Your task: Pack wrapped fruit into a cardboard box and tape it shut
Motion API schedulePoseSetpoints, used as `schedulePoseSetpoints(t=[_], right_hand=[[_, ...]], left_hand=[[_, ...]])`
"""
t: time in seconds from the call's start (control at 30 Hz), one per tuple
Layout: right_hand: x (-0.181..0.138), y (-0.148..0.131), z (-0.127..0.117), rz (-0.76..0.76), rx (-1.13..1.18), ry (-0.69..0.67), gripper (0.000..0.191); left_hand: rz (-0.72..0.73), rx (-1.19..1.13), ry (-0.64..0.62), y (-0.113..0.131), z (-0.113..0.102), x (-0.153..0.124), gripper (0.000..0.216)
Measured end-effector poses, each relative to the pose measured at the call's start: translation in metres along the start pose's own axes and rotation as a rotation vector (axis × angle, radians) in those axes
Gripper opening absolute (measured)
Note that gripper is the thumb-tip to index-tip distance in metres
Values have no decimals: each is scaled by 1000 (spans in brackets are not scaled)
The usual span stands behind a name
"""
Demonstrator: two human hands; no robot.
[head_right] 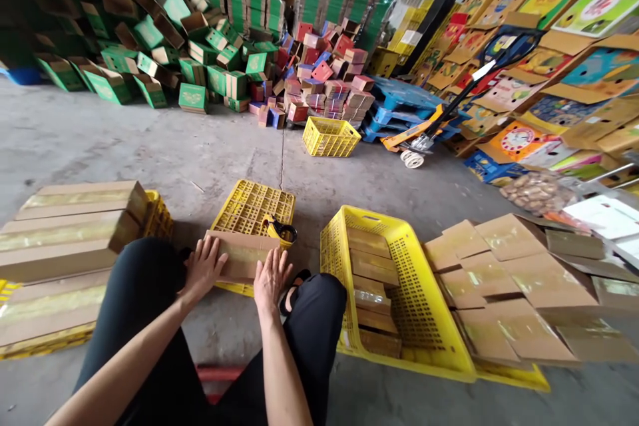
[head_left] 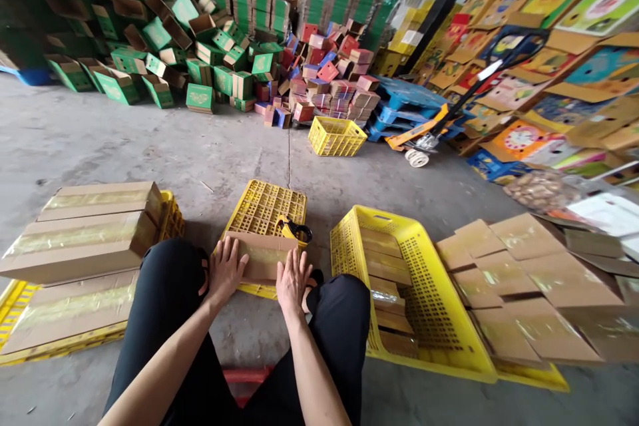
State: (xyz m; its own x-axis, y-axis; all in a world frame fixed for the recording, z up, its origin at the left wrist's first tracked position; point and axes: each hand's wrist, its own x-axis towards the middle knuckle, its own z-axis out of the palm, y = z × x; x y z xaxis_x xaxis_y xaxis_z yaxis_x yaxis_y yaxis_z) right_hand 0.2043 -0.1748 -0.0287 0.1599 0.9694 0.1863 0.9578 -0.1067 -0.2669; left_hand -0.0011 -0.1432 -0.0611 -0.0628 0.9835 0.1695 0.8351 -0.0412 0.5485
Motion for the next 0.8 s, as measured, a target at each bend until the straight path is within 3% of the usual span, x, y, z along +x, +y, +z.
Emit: schedulePoseSetpoints(t=[0.17,0.43,0.6,0.7,0.8], right_hand=[[1,-29,8,-94,38,-30,56],[5,-68,24,-230,57,-101,56],[6,-90,35,-402,97,-177,57],[9,-97,33,-454,105,-201,58],[15,-88,23,-412,118,-186,55]], left_hand=[[119,-52,24,-11,5,3,69],[67,-152,32,-13,1,5,61],[35,-221,9,-15,-4,5,56],[94,-222,-12,-16,-10,7,56],[166,-190,-32,-16,-14,9,54]])
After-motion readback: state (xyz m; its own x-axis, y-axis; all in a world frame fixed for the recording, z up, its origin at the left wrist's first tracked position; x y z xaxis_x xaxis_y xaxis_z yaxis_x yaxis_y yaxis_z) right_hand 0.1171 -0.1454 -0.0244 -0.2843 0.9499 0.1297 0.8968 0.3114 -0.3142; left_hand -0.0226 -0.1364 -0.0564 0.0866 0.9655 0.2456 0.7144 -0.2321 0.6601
